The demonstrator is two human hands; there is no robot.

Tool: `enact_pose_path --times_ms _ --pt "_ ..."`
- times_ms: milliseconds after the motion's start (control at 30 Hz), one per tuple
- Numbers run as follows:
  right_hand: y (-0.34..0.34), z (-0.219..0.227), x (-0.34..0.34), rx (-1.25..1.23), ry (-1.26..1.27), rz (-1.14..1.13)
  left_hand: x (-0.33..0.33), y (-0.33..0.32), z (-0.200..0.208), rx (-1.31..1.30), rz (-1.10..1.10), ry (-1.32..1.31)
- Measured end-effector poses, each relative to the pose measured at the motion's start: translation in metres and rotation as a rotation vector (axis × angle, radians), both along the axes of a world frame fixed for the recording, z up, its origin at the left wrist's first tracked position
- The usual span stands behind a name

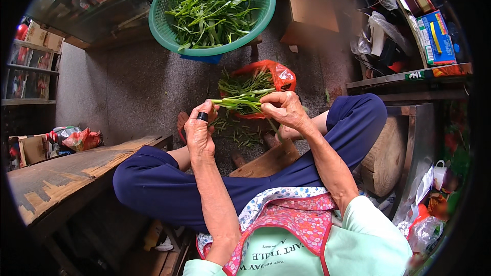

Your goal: The person sits cross-legged on the floor and trims green leafy vegetables by hand. They pick up stems from a red bag, snap off the ends, and place the trimmed pieces into a green colander. The process is repetitive and continues throughout the clip.

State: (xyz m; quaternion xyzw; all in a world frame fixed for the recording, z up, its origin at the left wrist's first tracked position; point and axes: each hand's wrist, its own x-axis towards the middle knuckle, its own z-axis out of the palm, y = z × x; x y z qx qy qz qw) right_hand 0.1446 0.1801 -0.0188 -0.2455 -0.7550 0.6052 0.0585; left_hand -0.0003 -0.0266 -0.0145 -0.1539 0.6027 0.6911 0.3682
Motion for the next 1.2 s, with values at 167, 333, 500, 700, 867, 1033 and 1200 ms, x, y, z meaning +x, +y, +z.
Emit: enact_pose_path --times_ms 167,333,500,700,867,1033,1200 --pt "0.0 0.016 -0.004 0.362 -0.038 0.076 0.0 0.0 0.01 -0.002 -0.19 0.168" --pt "0.008 0.02 0.0 0.199 -0.117 0.107 0.0 -0.002 0.011 0.197 -0.458 0.279" --pt "0.02 -0.01 0.001 -0.196 0.015 -0.384 0.009 0.008 0.009 0.155 -0.426 0.393" --pt "0.007 0.024 -0.015 -0.041 0.267 -0.544 0.01 0.009 -0.004 0.03 -0.137 0.17" --pt "-0.056 0.028 -0.038 0.782 0.317 0.059 0.029 0.014 -0.021 0.218 0.008 -0.078" --pt "-0.079 0.017 -0.037 0.941 0.192 0.047 0.038 0.024 -0.027 0.207 0.175 -0.12" --pt "-0.082 0.015 -0.03 0.756 0.124 0.146 0.047 0.028 -0.042 0.176 0.241 -0.008"
